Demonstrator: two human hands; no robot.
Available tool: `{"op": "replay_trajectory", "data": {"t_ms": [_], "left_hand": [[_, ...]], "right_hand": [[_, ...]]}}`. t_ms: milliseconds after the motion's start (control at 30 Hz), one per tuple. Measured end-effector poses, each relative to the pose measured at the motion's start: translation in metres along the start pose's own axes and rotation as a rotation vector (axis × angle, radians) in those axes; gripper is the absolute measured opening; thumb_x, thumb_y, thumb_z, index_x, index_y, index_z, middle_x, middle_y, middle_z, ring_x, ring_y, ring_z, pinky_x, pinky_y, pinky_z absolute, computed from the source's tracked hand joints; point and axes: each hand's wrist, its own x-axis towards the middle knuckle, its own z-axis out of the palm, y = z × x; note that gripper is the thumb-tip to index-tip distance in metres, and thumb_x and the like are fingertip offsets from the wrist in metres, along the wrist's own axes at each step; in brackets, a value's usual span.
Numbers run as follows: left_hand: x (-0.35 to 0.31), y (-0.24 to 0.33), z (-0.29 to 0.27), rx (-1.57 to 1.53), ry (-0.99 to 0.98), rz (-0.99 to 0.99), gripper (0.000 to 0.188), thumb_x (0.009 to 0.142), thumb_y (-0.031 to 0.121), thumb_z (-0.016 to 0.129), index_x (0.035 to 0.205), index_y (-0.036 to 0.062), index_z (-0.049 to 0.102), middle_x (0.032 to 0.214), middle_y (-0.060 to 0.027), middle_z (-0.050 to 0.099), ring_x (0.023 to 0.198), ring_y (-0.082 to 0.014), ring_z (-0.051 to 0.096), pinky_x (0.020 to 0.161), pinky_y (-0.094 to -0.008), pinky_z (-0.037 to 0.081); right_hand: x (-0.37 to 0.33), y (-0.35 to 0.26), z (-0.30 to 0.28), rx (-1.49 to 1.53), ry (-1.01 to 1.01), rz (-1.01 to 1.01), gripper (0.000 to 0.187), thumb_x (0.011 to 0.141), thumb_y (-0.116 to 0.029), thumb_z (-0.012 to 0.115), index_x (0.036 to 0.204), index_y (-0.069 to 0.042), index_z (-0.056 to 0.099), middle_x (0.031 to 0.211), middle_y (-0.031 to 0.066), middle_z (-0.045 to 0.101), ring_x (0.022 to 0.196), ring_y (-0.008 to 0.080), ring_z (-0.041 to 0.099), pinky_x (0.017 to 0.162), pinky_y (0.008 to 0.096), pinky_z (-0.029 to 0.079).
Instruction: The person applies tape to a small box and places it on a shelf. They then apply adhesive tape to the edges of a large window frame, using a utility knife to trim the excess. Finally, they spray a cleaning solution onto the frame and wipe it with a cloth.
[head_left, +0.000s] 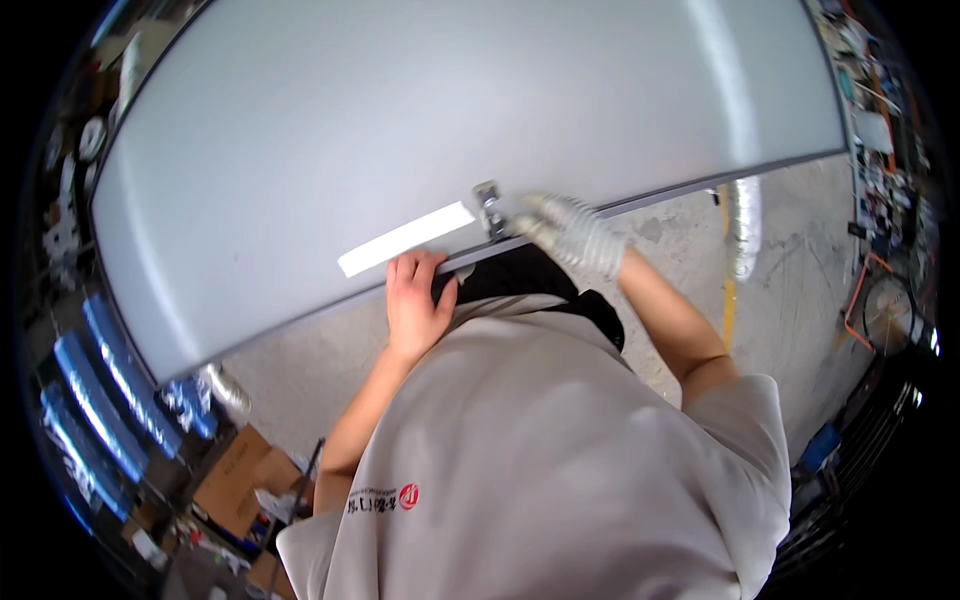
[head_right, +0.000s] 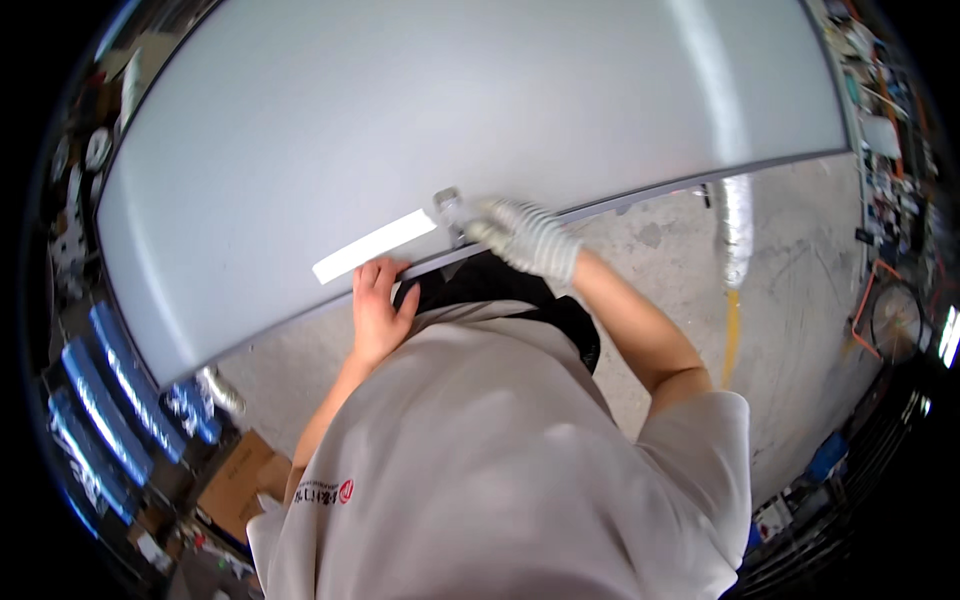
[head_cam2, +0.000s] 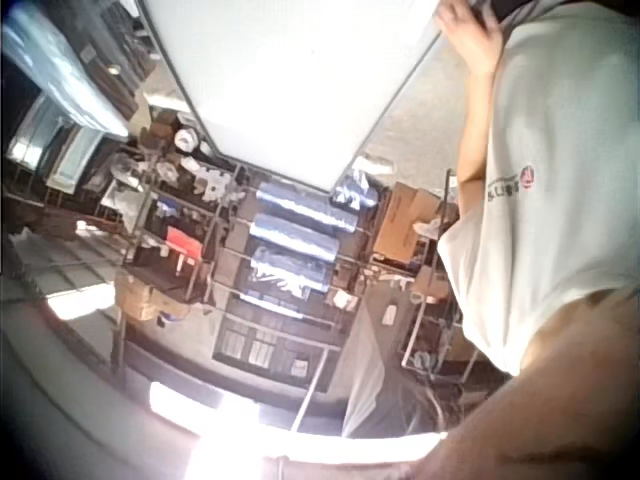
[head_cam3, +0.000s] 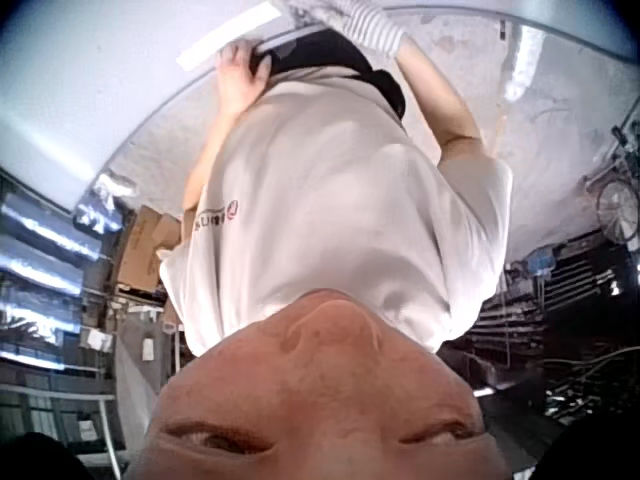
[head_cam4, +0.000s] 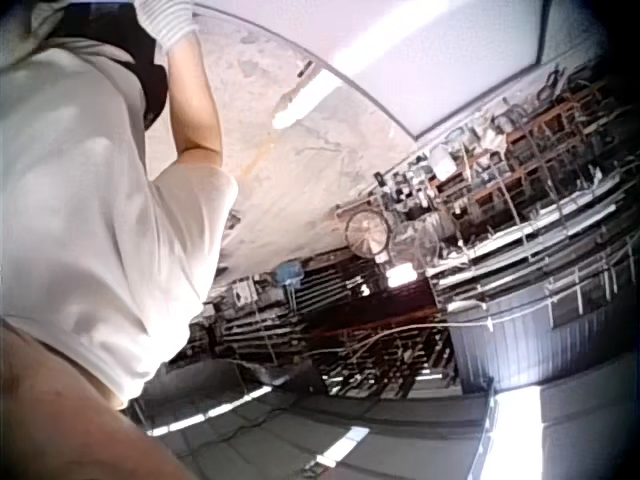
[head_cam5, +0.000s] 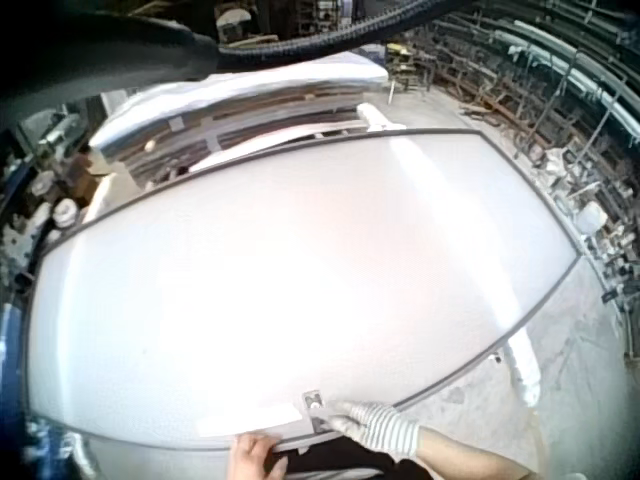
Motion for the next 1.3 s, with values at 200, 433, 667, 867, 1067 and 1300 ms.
{"op": "replay_trajectory", "data": {"t_ms": [200,433,667,867,1067,1300], "left_hand": [[0.023,0.044,-0.009,-0.926,-0.201,-0.172,0.015,0.092,0.004,0.052,0.103,-0.0016,0.061,0.087,-0.0071,0.065,0.084,-0.0122,0.060,0.081,-0.0253,0.045],[0.028,0.013,-0.011,-0.824,-0.106,-0.247,0.015,0.094,0.008,0.052,0.099,-0.0015,0.062,0.082,-0.0054,0.064,0.078,-0.0109,0.059,0.075,-0.0240,0.046],[0.028,0.025,-0.003,-0.789,-0.169,-0.297,0.014,0.093,0.006,0.052,0.098,-0.0016,0.062,0.083,-0.0051,0.064,0.078,-0.0110,0.058,0.075,-0.0241,0.046],[0.048,0.019,0.007,-0.425,-0.138,-0.089,0.015,0.086,0.004,0.057,0.100,-0.0011,0.060,0.088,-0.0086,0.064,0.079,-0.0152,0.060,0.075,-0.0279,0.048],[0.051,0.033,0.012,-0.832,-0.421,-0.373,0.022,0.086,0.001,0.058,0.108,0.0001,0.058,0.102,-0.0044,0.062,0.095,-0.0113,0.057,0.085,-0.0237,0.044],[0.083,0.065,-0.058,-0.395,-0.109,0.192,0.036,0.073,0.004,0.064,0.108,0.0003,0.058,0.117,-0.0131,0.057,0.114,-0.0268,0.050,0.102,-0.0386,0.035]], "right_hand": [[0.002,0.001,-0.056,0.372,0.289,-0.009,0.034,0.094,-0.030,0.051,0.102,0.002,0.058,0.093,0.0105,0.066,0.089,0.0188,0.062,0.081,0.0320,0.050],[-0.036,0.097,-0.217,-0.475,1.160,0.578,0.046,0.092,-0.036,0.042,0.108,0.003,0.059,0.129,0.0236,0.047,0.110,0.0410,0.050,0.094,0.0452,0.042],[-0.036,0.044,-0.146,-0.166,0.633,0.389,0.041,0.093,-0.035,0.043,0.094,0.000,0.064,0.082,0.0156,0.063,0.081,0.0285,0.060,0.077,0.0371,0.047],[-0.037,0.072,-0.168,0.728,1.245,0.119,0.031,0.091,-0.028,0.053,0.108,-0.003,0.060,0.092,0.0054,0.062,0.086,0.0151,0.058,0.077,0.0304,0.048],[-0.004,0.049,-0.082,1.352,0.945,0.067,0.036,0.085,-0.039,0.059,0.103,-0.009,0.058,0.082,0.0026,0.058,0.074,0.0130,0.057,0.049,0.0272,0.047],[-0.012,-0.019,-0.024,1.618,-0.009,0.113,0.028,0.090,-0.029,0.058,0.096,-0.002,0.061,0.097,0.0126,0.067,0.090,0.0195,0.066,0.074,0.0286,0.053]]}}
